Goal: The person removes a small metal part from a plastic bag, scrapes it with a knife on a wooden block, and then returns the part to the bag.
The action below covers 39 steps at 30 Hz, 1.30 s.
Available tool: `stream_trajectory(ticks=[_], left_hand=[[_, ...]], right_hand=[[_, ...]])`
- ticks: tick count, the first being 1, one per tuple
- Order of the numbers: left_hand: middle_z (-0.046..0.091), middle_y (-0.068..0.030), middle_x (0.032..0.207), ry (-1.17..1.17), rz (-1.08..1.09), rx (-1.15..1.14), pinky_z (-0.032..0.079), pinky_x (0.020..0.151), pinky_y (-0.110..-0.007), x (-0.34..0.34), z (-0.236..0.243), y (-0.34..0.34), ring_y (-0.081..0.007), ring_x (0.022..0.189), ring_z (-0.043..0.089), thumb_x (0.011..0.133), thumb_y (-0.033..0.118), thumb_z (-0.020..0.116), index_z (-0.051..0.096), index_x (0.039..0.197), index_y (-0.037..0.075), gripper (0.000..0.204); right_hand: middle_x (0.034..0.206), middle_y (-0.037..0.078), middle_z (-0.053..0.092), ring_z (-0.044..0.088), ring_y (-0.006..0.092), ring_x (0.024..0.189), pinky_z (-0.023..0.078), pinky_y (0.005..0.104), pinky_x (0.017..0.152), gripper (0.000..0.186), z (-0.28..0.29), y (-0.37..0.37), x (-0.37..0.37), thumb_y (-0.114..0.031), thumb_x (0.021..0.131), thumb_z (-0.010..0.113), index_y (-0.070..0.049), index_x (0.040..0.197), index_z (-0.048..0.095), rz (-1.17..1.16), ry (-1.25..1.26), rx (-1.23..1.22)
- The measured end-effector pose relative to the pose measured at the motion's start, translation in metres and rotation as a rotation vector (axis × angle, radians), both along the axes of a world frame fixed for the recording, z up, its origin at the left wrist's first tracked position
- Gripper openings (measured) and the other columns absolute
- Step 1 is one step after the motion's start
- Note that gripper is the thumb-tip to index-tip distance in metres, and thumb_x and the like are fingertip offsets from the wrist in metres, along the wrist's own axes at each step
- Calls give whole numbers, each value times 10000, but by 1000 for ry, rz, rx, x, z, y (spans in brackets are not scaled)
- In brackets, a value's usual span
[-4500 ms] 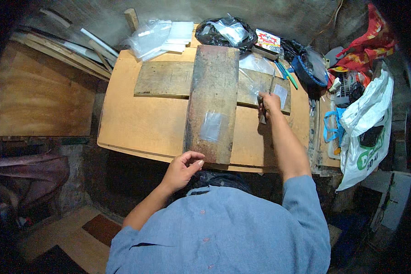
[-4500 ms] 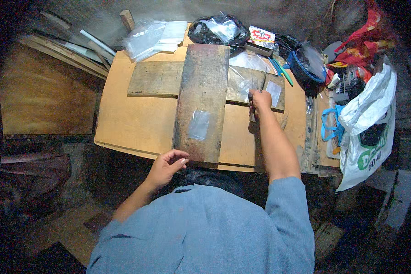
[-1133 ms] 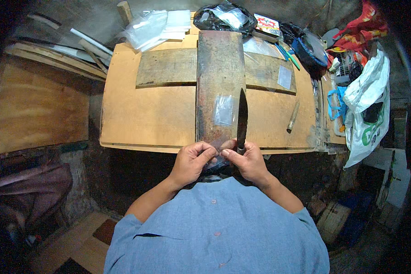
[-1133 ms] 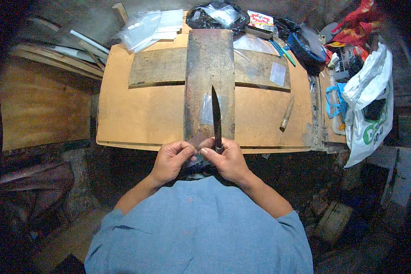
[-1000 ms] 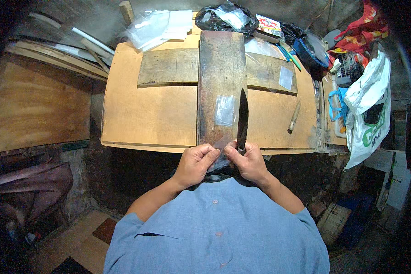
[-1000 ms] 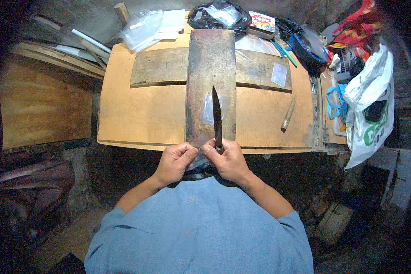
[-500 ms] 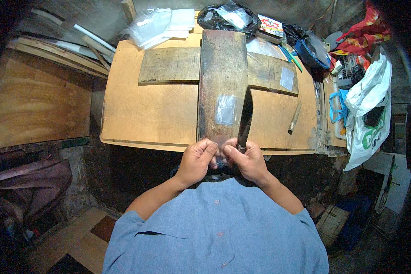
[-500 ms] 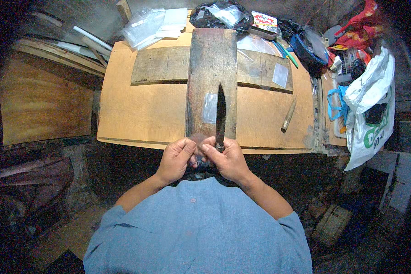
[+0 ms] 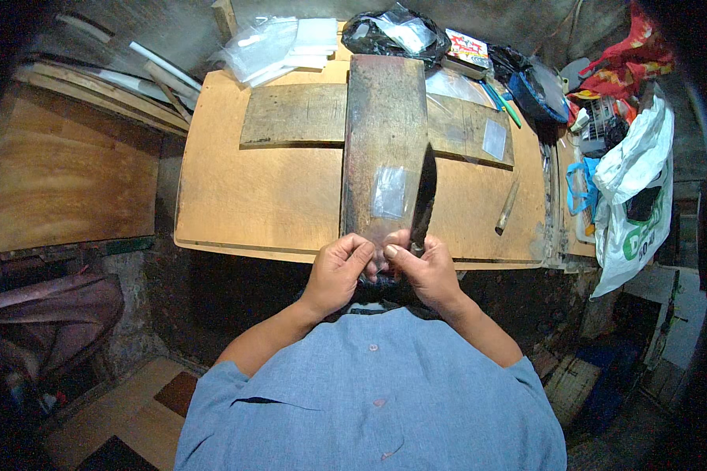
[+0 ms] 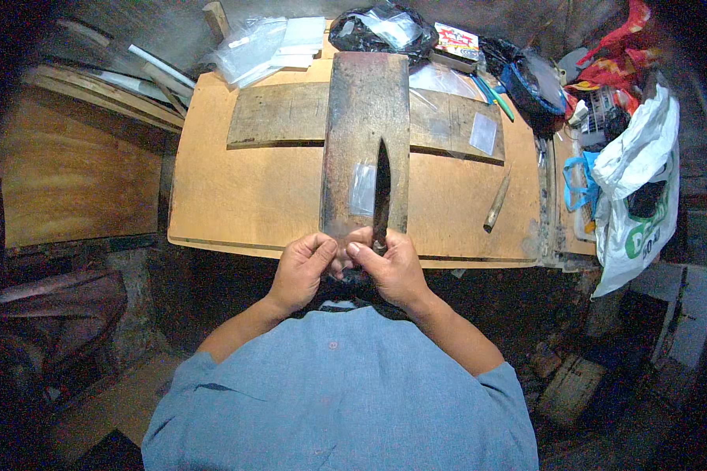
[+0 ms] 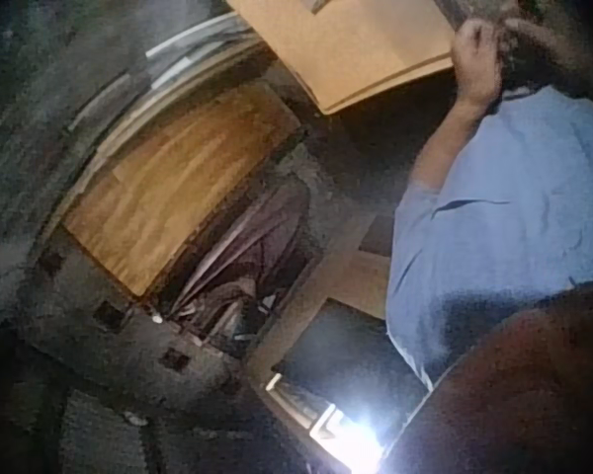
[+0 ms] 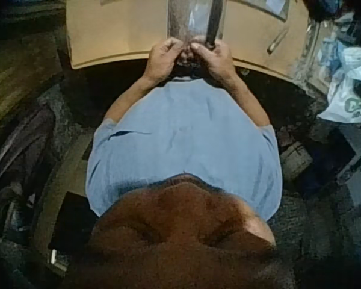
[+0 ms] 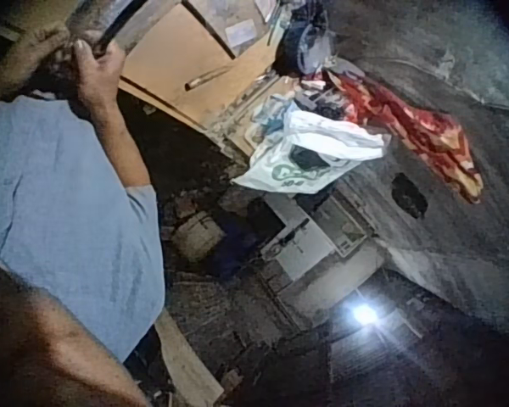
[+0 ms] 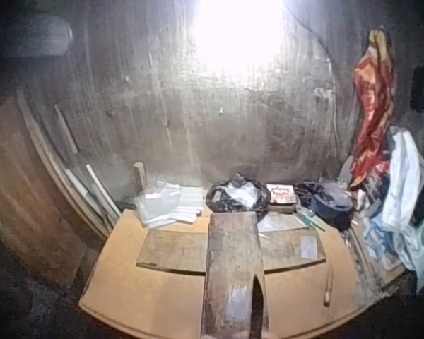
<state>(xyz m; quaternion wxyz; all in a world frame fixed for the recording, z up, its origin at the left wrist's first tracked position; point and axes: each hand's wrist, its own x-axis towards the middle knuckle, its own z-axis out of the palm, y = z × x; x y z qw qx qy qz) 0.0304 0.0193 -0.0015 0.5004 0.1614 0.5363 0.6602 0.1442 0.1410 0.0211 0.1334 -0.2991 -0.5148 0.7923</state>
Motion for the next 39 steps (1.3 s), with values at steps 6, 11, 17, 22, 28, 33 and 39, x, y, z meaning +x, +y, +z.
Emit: stream_trajectory(ticks=[6,11,17,22,28,33,39], left_hand=[[569,-2,714,161,-165,-102,471,547,-221,-6,-6,-3,-64,580,544,1012,273,528,590,846,41,291],[572,-12,697,-6,-54,-100,462,540,-226,-15,2,-2,-75,576,544,1013,306,519,574,833,58,311],[509,7,595,-116,48,-146,444,499,-239,-35,1,-8,-107,510,537,1002,313,537,547,793,78,314],[512,9,576,-121,99,-154,426,479,-224,-40,-3,-10,-109,508,552,1004,319,532,546,791,80,320],[536,9,588,-59,70,-126,422,482,-213,-42,0,-10,-97,513,559,1002,307,536,557,816,75,298],[622,-15,689,-116,17,-87,463,541,-209,-40,5,-9,-102,576,598,969,218,602,606,902,57,175],[667,-61,801,-55,-173,-79,511,665,-249,-39,0,-13,-122,720,633,936,145,641,648,930,13,133]], right_hand=[[712,-37,570,512,45,624,414,214,555,166,-7,5,4,-157,945,625,-44,824,604,145,-98,94],[757,-7,584,523,65,677,435,226,611,166,4,14,3,-188,952,607,-23,962,629,126,-145,104],[903,162,677,662,269,815,499,342,747,337,32,46,37,-229,933,587,10,1170,606,337,-378,601],[995,222,677,661,372,903,518,396,777,355,35,39,51,-250,895,629,-25,1169,631,465,-387,901],[962,199,678,661,367,868,528,428,758,441,30,33,53,-353,875,654,-50,1194,627,494,-539,1068],[959,208,673,657,385,845,527,442,744,469,28,32,48,-361,880,648,-29,1209,611,449,-583,1153],[941,216,667,657,385,831,530,444,726,491,22,29,34,-356,897,628,-19,1250,576,436,-510,1156]])
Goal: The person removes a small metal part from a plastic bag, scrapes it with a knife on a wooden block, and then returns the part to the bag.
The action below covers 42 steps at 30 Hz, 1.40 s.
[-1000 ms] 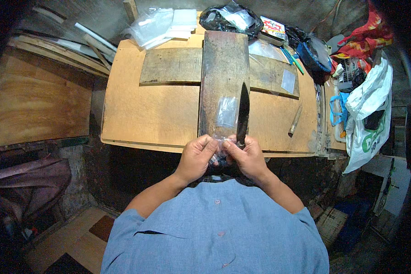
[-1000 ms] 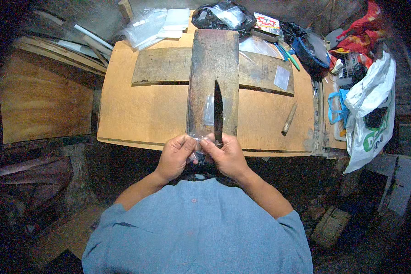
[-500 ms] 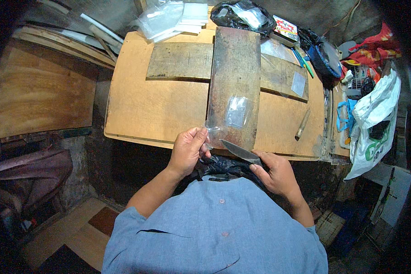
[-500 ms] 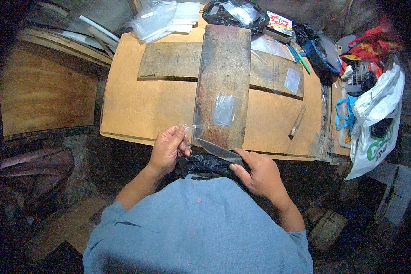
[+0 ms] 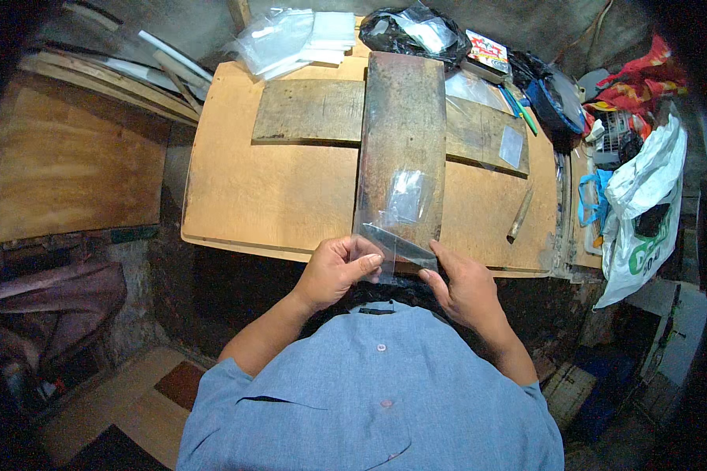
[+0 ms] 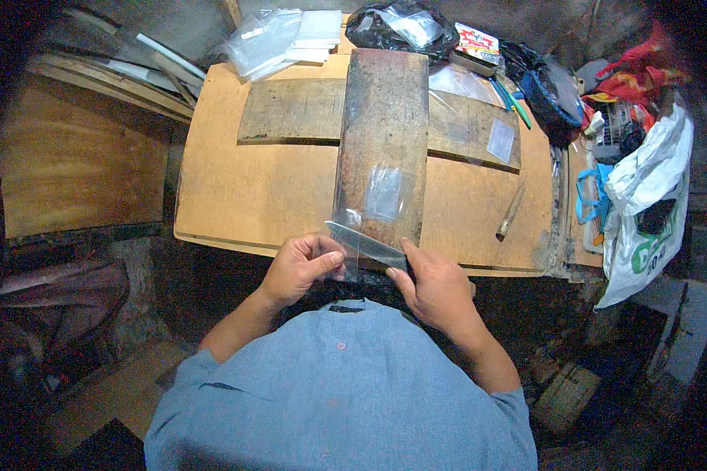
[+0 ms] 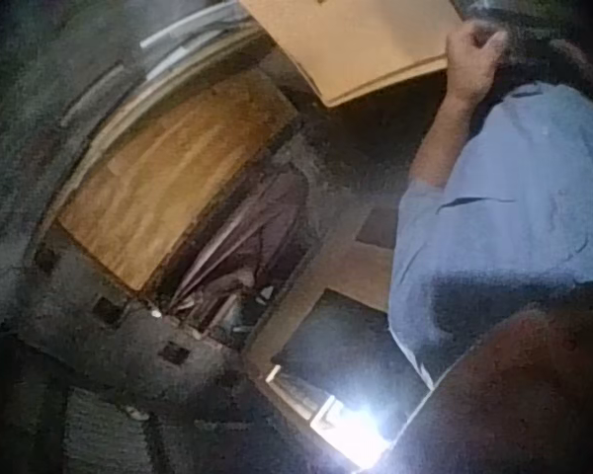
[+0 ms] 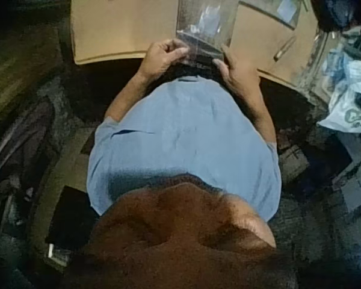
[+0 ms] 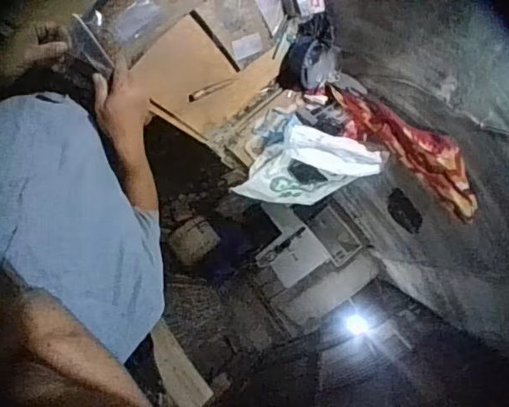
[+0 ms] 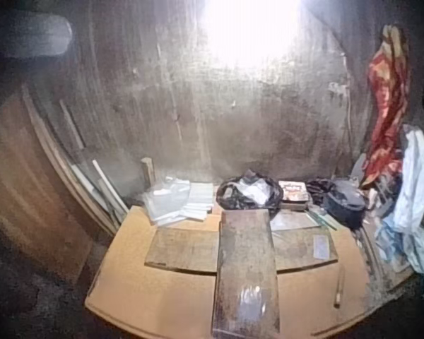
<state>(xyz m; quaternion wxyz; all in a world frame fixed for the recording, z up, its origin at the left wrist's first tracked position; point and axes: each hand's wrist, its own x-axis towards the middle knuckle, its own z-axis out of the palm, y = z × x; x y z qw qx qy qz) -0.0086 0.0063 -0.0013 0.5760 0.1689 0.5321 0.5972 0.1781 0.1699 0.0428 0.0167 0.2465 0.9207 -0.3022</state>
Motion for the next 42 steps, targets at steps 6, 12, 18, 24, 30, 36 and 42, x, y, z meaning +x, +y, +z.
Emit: stream_trajectory(ticks=[6,12,18,24,30,36,42], left_hand=[[675,-57,830,-74,-226,-4,502,719,-267,-1,-1,-2,-120,761,623,914,134,662,683,919,-24,160],[670,-39,804,-79,-401,-82,493,708,-262,-2,8,-7,-115,745,611,908,146,669,688,923,-5,153],[678,-44,795,81,-484,13,497,699,-270,-14,6,-12,-116,742,618,911,139,664,695,888,-6,151],[649,-12,804,101,-65,-5,479,707,-236,3,1,5,-86,750,584,936,136,633,680,912,-2,148],[664,-20,867,17,89,29,498,763,-256,2,8,6,-99,805,611,905,83,654,653,928,12,74],[676,-52,835,-29,-109,-55,512,716,-257,-4,6,-5,-110,765,632,891,95,670,653,921,12,89],[661,-50,800,-78,-89,-64,518,687,-252,16,8,3,-106,735,619,930,134,644,656,933,-9,144]], right_hand=[[930,201,662,656,368,808,530,447,701,487,-6,-2,-12,-354,896,630,-26,1252,575,74,50,15],[962,190,664,657,367,831,528,443,698,454,5,9,-20,-316,882,658,-52,1244,583,178,25,-58],[876,157,681,677,299,777,531,379,681,377,-17,46,-15,-275,873,685,-38,1160,626,-187,199,160],[913,43,662,592,116,865,491,276,780,245,-16,14,-27,-168,860,716,14,1013,655,-216,253,-872],[867,22,650,575,95,822,481,267,750,201,-29,-7,-35,-136,871,702,19,991,659,-110,137,-1115],[793,-18,625,548,72,730,452,258,652,141,-23,17,-27,-128,883,675,10,901,654,-236,142,-1052],[829,-8,635,574,73,747,468,240,674,161,-16,20,-26,-133,890,674,4,970,643,-199,197,-1112]])
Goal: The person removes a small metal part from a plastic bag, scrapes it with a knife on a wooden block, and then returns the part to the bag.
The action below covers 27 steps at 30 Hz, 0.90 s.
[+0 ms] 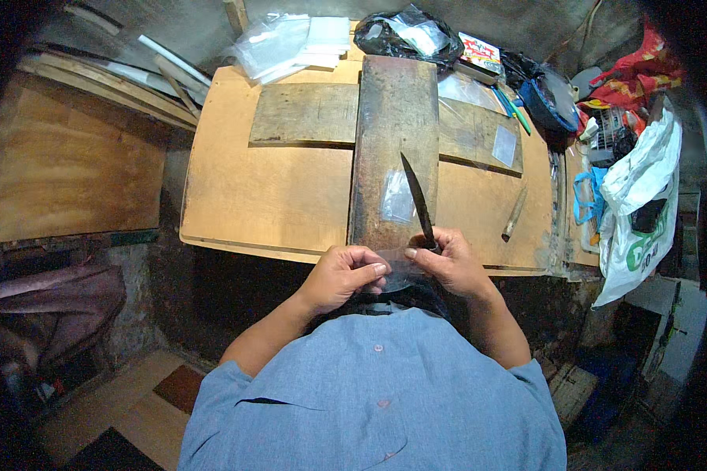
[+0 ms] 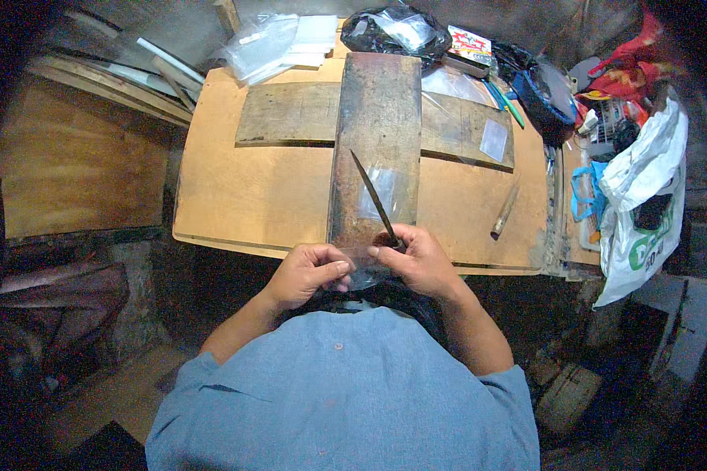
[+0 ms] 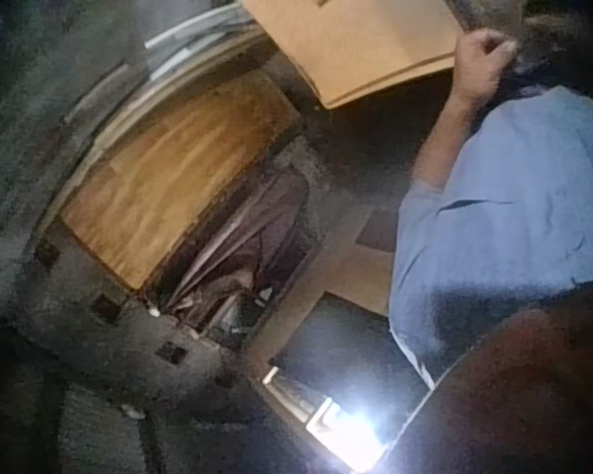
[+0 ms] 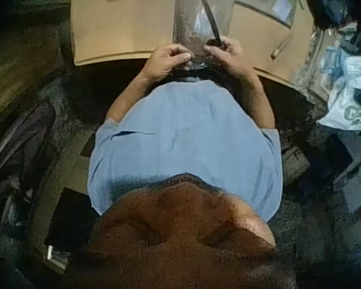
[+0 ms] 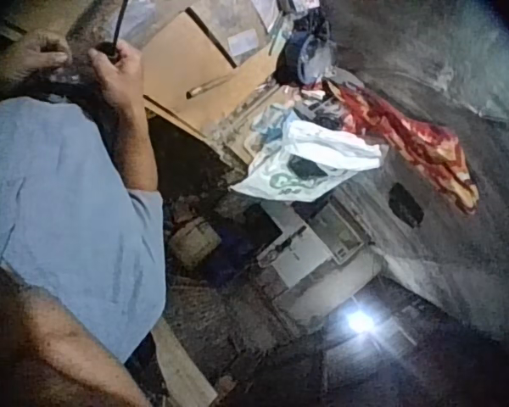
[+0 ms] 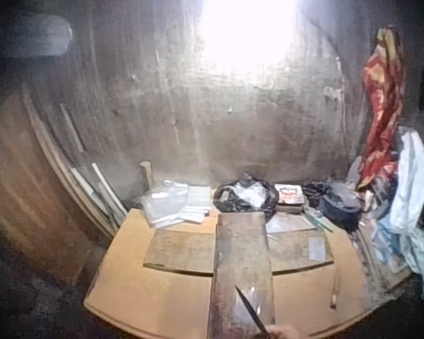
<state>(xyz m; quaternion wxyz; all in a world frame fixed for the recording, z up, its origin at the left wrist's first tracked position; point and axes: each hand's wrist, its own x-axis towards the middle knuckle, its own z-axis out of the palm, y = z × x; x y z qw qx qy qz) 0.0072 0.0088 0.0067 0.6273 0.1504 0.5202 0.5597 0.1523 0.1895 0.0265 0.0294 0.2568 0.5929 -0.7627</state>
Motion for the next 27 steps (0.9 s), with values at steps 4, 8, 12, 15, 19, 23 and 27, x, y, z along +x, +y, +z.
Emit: stream_trajectory(ticks=[4,8,12,15,19,23,27], left_hand=[[659,-47,779,-32,99,-10,515,648,-227,1,-9,1,-102,697,626,945,183,638,652,932,-1,184],[661,-27,736,-42,245,-44,454,553,-204,-5,-4,2,-98,615,625,946,236,639,641,887,52,193],[657,-30,726,47,330,-34,432,529,-202,-12,-4,0,-100,604,621,948,268,635,640,880,57,222],[655,-33,723,62,352,-31,427,511,-203,-15,-7,0,-102,589,616,948,268,635,636,877,53,226],[654,-32,715,65,392,-5,419,493,-199,-13,-7,3,-101,579,614,949,270,634,633,871,50,234],[654,-32,710,69,414,2,414,489,-191,-12,-7,5,-94,577,607,954,259,626,633,870,43,231],[659,-27,730,96,408,11,422,518,-185,-14,-3,6,-70,594,587,966,254,614,645,877,28,244]], right_hand=[[829,37,658,593,96,752,485,271,687,195,3,-2,3,-166,906,648,11,989,644,-77,-49,165],[822,122,665,626,179,740,498,323,692,254,5,-3,26,-206,922,614,9,1057,636,-108,-66,512],[895,214,666,655,361,793,506,385,720,298,24,-4,42,-226,917,611,-7,1118,630,67,-119,683],[945,217,671,654,389,852,510,408,741,314,29,-10,48,-250,896,636,-16,1105,641,146,-90,791],[972,187,674,649,360,910,510,422,780,365,24,-14,52,-316,876,656,-40,1116,641,249,-137,857],[971,167,679,652,350,913,516,425,792,399,31,-16,48,-354,871,656,-51,1130,641,311,-228,902],[979,166,682,656,351,904,522,425,780,413,32,-15,47,-371,868,657,-55,1133,642,315,-260,916]])
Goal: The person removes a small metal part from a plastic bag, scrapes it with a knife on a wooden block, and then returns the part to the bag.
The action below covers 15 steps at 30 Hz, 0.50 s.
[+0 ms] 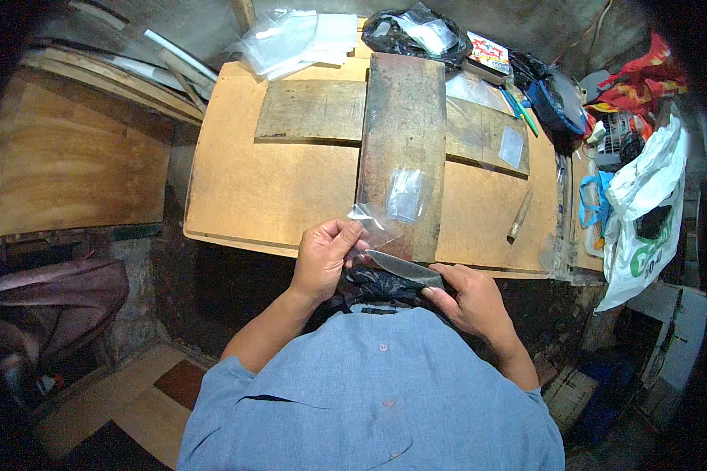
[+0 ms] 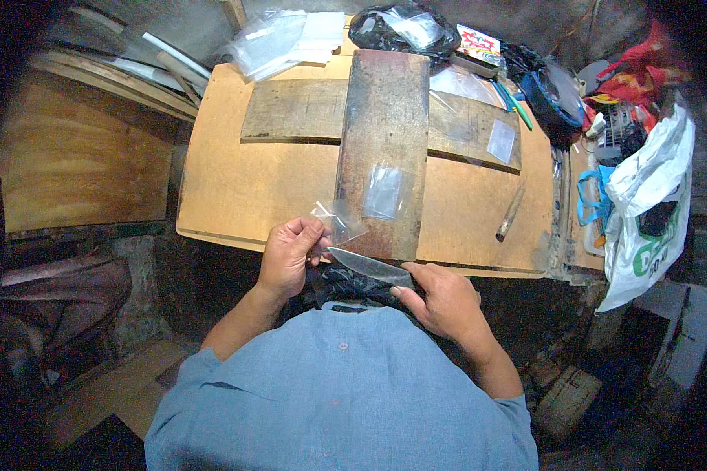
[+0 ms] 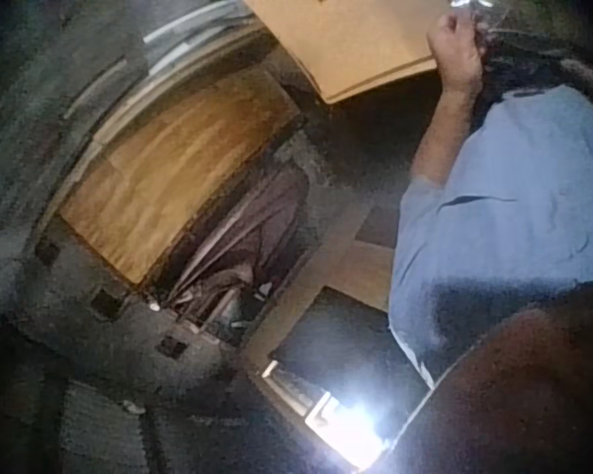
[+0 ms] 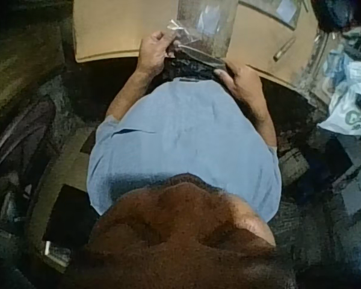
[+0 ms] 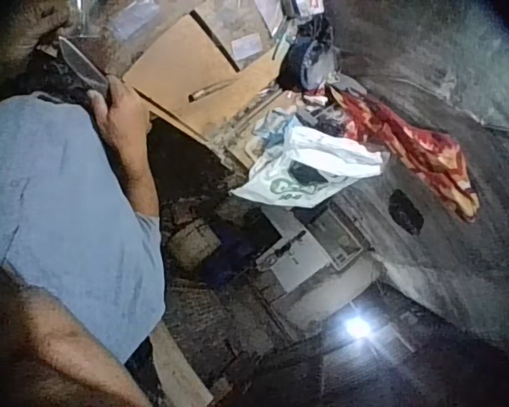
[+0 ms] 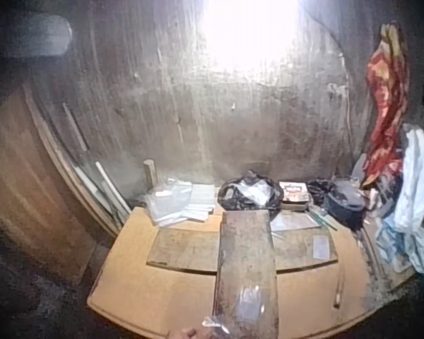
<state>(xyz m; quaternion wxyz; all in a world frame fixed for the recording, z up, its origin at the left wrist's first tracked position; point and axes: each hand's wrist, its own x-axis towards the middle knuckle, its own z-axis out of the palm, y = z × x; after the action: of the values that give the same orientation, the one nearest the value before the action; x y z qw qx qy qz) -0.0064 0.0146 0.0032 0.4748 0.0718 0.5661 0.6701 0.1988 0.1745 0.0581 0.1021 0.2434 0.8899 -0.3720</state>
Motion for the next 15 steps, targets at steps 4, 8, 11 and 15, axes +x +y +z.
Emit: stream_trajectory(ticks=[4,8,11,15], left_hand=[[665,-32,724,2,41,-13,417,491,-186,0,-3,0,-63,569,564,966,250,610,641,888,30,235],[671,-39,734,17,41,-30,419,494,-186,-2,-3,0,-60,567,555,967,246,608,641,887,26,236],[673,-45,740,12,44,-30,424,498,-191,-3,-5,1,-64,562,549,965,243,610,643,887,23,236],[677,-55,757,17,34,-1,439,516,-201,-3,-6,2,-81,593,584,963,242,612,648,903,20,232]], right_hand=[[970,165,682,659,349,891,525,427,761,423,-5,2,1,-378,866,660,-54,1138,642,21,28,19],[967,166,684,662,350,882,527,429,748,421,-2,2,-1,-373,865,662,-52,1137,642,25,-2,40],[968,175,684,663,356,871,528,433,741,423,-6,2,-1,-375,868,658,-50,1138,641,32,17,51],[964,192,680,662,370,861,528,440,741,428,-5,2,-4,-376,876,651,-50,1154,634,18,27,35]])
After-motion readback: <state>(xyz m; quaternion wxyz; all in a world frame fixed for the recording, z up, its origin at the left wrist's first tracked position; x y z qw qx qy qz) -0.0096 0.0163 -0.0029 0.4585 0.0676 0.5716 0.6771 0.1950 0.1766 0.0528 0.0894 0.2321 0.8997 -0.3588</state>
